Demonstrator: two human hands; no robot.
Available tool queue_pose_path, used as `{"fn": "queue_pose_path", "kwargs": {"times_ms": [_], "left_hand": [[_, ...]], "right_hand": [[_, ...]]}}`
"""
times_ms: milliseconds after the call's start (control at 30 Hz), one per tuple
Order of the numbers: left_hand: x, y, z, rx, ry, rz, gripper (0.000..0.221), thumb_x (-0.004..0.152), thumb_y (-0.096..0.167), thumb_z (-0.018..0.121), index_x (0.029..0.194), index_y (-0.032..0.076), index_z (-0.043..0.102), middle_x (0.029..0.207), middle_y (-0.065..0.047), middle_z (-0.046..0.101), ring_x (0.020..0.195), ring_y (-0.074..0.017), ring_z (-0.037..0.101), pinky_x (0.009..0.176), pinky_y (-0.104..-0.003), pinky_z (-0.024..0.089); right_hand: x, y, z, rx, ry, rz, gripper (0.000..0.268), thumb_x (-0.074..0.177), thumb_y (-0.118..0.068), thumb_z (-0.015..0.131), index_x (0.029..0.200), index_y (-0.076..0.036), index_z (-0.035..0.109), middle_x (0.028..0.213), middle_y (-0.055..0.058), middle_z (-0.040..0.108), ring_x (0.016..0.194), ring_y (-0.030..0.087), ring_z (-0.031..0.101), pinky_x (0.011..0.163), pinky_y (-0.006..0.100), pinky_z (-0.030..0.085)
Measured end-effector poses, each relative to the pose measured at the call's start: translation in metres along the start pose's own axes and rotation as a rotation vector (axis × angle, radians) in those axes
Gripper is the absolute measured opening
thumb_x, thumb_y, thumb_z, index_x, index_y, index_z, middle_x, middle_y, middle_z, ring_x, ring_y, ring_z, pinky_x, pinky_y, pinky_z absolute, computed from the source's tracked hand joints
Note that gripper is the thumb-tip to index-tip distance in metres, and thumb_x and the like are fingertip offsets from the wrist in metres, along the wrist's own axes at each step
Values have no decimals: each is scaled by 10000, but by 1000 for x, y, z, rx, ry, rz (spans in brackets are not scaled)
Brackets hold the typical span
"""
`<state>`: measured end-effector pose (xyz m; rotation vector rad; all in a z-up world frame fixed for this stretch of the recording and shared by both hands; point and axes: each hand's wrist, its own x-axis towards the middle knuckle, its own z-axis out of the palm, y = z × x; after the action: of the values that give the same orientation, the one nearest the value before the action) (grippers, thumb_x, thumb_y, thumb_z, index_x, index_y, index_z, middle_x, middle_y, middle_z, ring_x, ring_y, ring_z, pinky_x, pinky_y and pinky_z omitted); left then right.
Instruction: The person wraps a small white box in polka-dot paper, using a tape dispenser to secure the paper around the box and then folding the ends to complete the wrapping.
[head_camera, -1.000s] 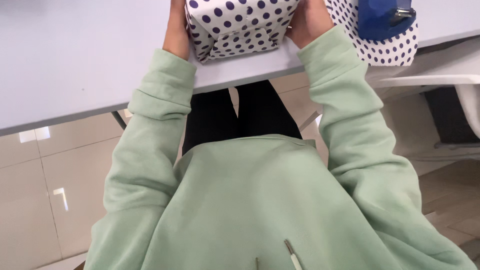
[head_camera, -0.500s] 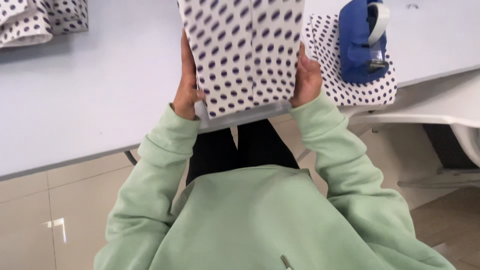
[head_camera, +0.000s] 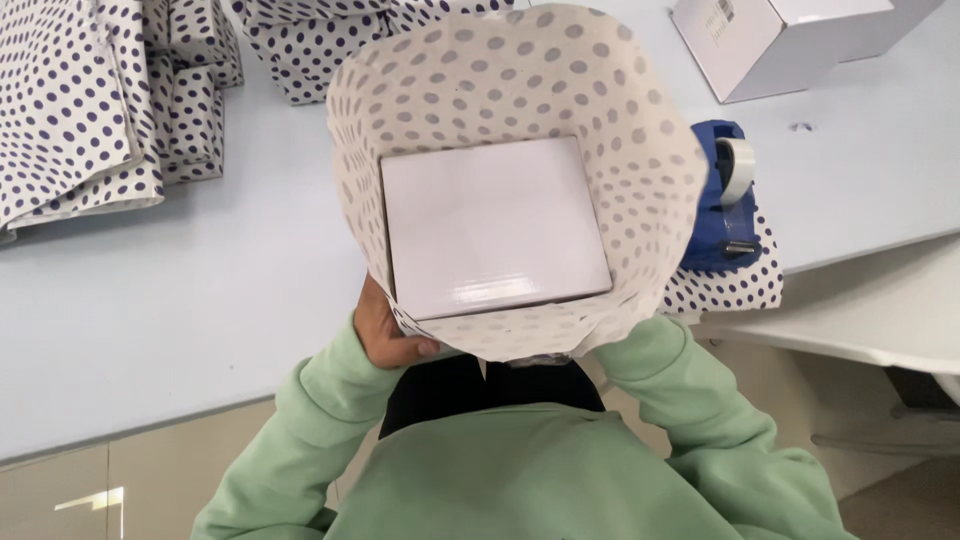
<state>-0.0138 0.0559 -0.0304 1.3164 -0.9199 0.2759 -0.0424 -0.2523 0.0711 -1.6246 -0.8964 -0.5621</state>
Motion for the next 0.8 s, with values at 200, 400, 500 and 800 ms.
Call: {"fn": "queue_pose_path", "kwargs": {"times_ms": [200, 400, 500, 800], "left_hand": [[93, 125, 30, 218, -67, 89, 1405, 841, 742, 790, 1792, 117, -34, 1868, -109, -120, 1713, -276, -102, 1405, -534, -75], [99, 148, 28, 439, -120, 37, 1173, 885, 766, 689, 1673, -40, 364, 1797, -260, 240, 1687, -462, 59, 1389, -573, 31], [101, 160, 31, 440, -113, -10, 1073, 892, 715, 691, 1604, -59, 479, 1724, -260, 408, 1675, -425, 175, 1378, -530, 43], [115, 181, 38, 447, -90, -47, 700, 927, 424, 794, 1435, -42, 672, 1476, -197, 710, 1462, -408, 617, 1317, -543, 286]], "right_hand": [[24, -38, -23, -96, -43, -7, 752, 1041, -559, 568, 1561, -18, 517, 1703, 239, 414, 1667, 453, 174, 1385, 563, 149], [35, -59, -39, -199, -113, -25, 643, 970, -476, 722, 1398, 4, 716, 1523, 252, 646, 1610, 498, 359, 1371, 572, 169], [44, -71, -39, -237, -142, -39, 527, 950, -420, 742, 1276, -10, 795, 1394, 242, 735, 1526, 518, 485, 1362, 577, 166], [36, -71, -39, -141, -127, 42, 424, 1045, -386, 632, 1154, -16, 809, 1224, 175, 828, 1298, 467, 722, 1276, 654, 329]]}}
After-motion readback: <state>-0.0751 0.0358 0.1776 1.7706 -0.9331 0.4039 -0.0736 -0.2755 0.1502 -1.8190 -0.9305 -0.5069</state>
